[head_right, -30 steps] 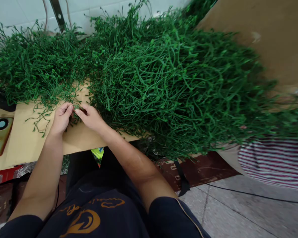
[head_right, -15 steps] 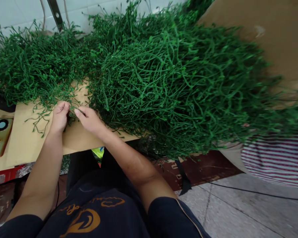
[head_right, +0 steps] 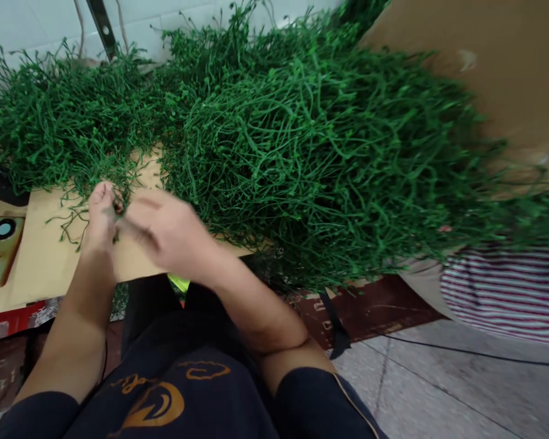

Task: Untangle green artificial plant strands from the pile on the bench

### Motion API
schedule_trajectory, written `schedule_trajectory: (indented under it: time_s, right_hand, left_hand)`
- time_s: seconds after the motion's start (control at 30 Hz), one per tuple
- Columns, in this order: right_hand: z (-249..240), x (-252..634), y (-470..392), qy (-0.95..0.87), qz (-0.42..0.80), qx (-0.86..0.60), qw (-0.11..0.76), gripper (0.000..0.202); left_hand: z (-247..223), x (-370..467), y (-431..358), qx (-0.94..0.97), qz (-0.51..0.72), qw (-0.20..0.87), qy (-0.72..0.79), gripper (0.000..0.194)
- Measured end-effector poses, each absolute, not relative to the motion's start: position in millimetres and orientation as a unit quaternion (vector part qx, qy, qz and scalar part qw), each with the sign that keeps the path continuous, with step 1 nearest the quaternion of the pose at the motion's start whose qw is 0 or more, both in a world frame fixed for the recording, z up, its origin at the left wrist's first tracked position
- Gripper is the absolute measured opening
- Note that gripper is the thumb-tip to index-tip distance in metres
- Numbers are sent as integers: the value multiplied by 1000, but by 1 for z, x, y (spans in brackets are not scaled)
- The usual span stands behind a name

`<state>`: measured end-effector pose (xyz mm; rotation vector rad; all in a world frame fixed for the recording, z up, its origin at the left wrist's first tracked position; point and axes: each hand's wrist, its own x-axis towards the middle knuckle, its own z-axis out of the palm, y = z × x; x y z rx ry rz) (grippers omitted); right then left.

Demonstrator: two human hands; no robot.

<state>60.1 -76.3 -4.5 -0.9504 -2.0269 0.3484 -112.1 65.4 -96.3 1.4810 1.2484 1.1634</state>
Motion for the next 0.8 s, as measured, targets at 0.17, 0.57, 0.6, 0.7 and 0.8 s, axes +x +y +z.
schedule_trajectory:
  time_s: [0.17, 0.57, 0.6, 0.7, 0.8]
  right_hand:
    - [3, 132, -88, -707, 11, -572, 416, 27]
    - [-42, 51, -33, -690, 168, -547, 444, 36]
    - [-53, 41, -22, -685, 210, -546, 434, 38]
    - [-73, 29, -1, -670, 300, -529, 425, 29]
    - [-78, 34, 4, -666, 336, -514, 424, 24]
  left_hand:
    - [-85, -101, 47, 558, 438, 517, 478, 26]
    - [-86, -93, 39, 540, 452, 611, 361, 30]
    - [-87, -94, 38, 532, 455, 617, 360, 30]
    - [-87, -97, 39, 511, 461, 630, 359, 30]
    - [-86, -98, 41, 515, 463, 629, 354, 27]
